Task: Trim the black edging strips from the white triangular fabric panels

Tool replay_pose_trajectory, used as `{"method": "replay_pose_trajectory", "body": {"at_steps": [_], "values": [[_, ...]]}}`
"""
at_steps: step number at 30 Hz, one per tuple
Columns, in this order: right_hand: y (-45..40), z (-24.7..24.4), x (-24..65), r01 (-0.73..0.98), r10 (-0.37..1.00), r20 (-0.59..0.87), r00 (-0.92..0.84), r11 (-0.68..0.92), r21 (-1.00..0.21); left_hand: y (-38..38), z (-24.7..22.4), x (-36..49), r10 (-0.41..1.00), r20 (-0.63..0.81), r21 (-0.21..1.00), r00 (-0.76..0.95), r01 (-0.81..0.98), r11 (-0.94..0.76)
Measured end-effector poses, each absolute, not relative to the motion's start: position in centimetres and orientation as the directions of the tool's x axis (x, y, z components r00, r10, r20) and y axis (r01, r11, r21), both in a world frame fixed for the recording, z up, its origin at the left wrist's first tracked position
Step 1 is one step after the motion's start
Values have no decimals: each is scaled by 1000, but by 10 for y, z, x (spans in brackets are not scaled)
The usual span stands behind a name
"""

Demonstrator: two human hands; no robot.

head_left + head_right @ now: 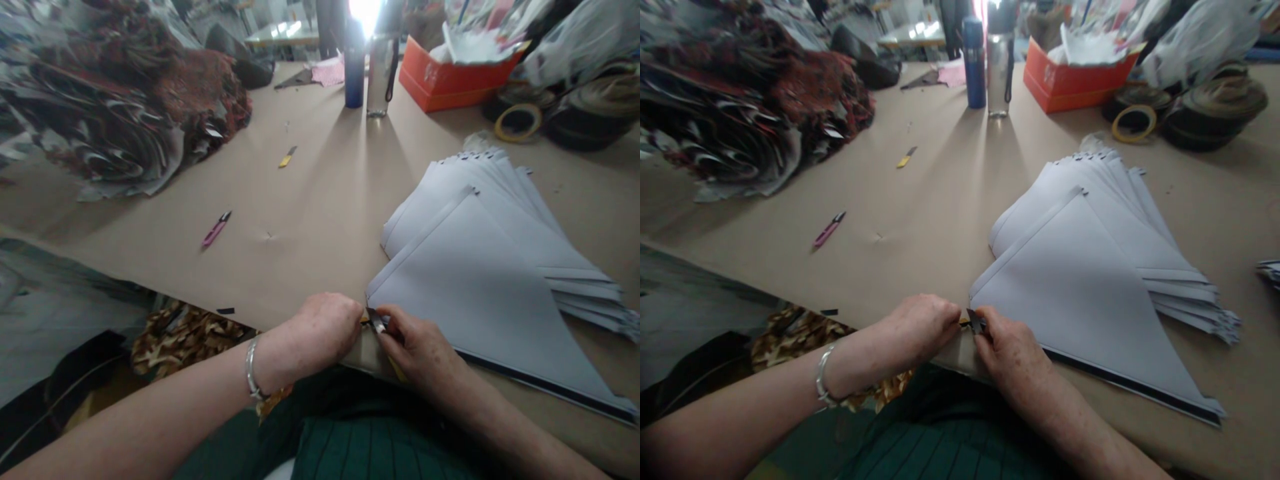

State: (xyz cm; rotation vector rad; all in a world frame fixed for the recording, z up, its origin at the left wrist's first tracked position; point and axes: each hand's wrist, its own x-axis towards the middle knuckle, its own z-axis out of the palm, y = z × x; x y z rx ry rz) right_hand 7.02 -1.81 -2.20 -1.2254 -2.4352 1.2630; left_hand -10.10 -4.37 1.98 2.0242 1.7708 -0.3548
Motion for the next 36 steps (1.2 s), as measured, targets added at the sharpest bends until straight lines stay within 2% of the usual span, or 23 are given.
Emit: {"method": "replay_pose_trajectory", "body": {"at_steps": [4,8,13,16,19,22,25,27,30,32,36], "values": [[-18,-24,69,623,719,-239,-652,329,-710,-40,22,-102,856,-493,167,154,983,-81],[-17,-22,66,648,711,-262,-653,346,-678,-35,26,-101,837,-510,242,200,967,-84],[-19,-22,62,672,698,-273,-662,392,-628,-33,31,-98,805,-491,447,333,890,-96],[-19,-21,62,642,686,-267,-677,374,-669,-35,35,-99,787,-470,590,400,805,-57],[-11,-16,71,535,698,-240,-675,240,-810,-38,38,-103,822,-437,638,365,770,-2],[1,-8,91,356,772,-296,-563,-97,-929,-43,35,-106,878,-364,665,310,746,13],[7,-6,106,37,785,-422,-454,-456,-889,-48,27,-100,887,-283,737,365,675,-43],[4,-9,106,-132,741,-463,-486,-586,-799,-49,19,-93,868,-271,761,417,644,-71],[-8,-19,100,-225,663,-471,-582,-688,-690,-47,8,-84,854,-279,748,438,657,-92],[-12,-26,105,-274,662,-484,-572,-710,-648,-44,4,-84,855,-286,725,433,681,-102],[-7,-27,170,-347,749,-559,-355,-661,-665,-38,2,-95,843,-303,724,445,682,-100]]}}
